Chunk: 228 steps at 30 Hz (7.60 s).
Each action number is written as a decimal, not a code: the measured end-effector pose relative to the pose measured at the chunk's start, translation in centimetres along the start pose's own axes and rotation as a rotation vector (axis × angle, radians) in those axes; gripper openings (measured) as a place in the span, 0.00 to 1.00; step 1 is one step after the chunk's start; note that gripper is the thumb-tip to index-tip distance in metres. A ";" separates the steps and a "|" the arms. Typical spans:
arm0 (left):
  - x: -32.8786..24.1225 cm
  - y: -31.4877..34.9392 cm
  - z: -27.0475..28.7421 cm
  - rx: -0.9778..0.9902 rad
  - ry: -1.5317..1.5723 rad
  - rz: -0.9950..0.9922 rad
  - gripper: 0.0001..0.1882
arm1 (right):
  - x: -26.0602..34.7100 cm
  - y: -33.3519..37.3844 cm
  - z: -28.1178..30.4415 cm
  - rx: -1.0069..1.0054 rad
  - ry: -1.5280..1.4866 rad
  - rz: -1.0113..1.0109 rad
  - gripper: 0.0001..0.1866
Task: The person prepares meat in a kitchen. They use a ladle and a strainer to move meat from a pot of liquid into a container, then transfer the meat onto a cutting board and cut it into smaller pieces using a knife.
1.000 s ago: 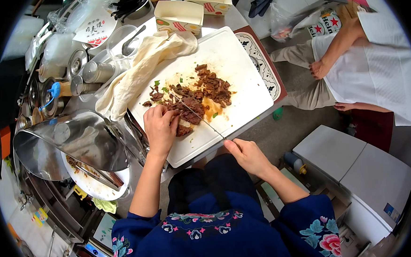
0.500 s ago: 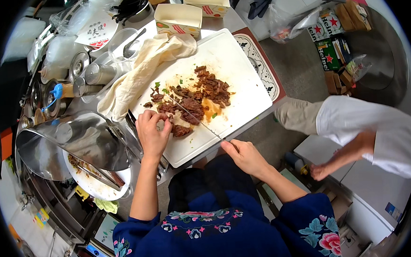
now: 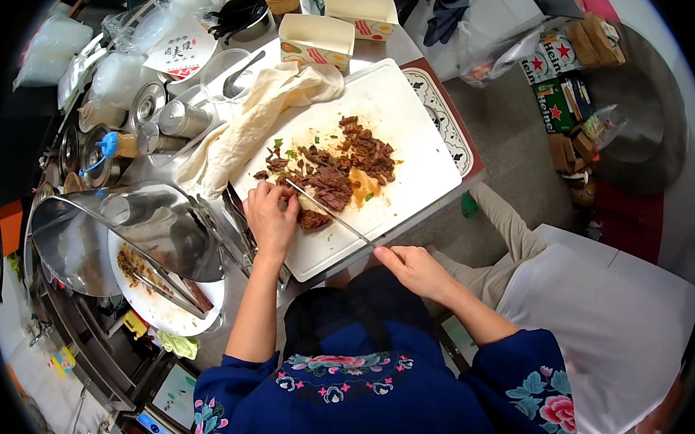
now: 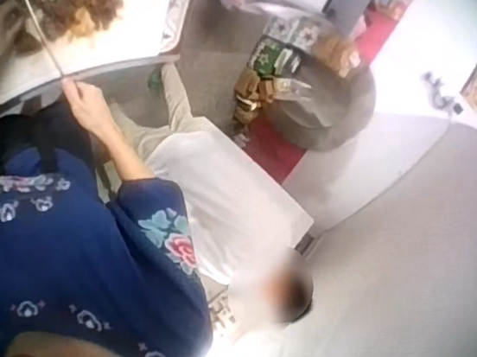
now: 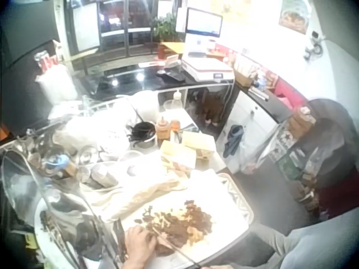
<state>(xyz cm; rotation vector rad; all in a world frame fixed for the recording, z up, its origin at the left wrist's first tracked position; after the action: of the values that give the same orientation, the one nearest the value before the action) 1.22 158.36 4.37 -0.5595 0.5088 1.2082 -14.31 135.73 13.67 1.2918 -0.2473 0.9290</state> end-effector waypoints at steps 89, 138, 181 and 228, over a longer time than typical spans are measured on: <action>0.3 7.2 -1.2 -0.092 0.161 -0.342 0.16 | 0.2 -5.1 1.2 0.045 0.363 0.076 0.31; 1.6 8.0 0.2 -0.032 0.142 -0.351 0.13 | 0.4 -4.8 -1.1 0.052 0.281 0.105 0.32; 1.0 8.3 5.6 -0.124 0.266 -0.008 0.12 | 0.7 -3.2 -6.3 0.042 -0.596 -0.143 0.34; -6.9 0.8 -0.8 -0.133 -0.392 0.142 0.33 | 6.0 -16.2 12.2 0.505 0.935 0.480 0.43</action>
<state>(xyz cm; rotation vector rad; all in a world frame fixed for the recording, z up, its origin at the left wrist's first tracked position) -1.56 153.11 8.11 -0.3890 0.1371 1.4533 4.91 127.74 9.74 1.1139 0.4609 1.9932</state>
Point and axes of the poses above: each hand's wrist, its own y-axis away from the middle knuckle, its own z-axis out of the back of the hand, x = y × z, the point moved 1 cm from there along -y, towards the middle knuckle, and after that the axes turned 5 degrees about y, right-handed, at the moved point
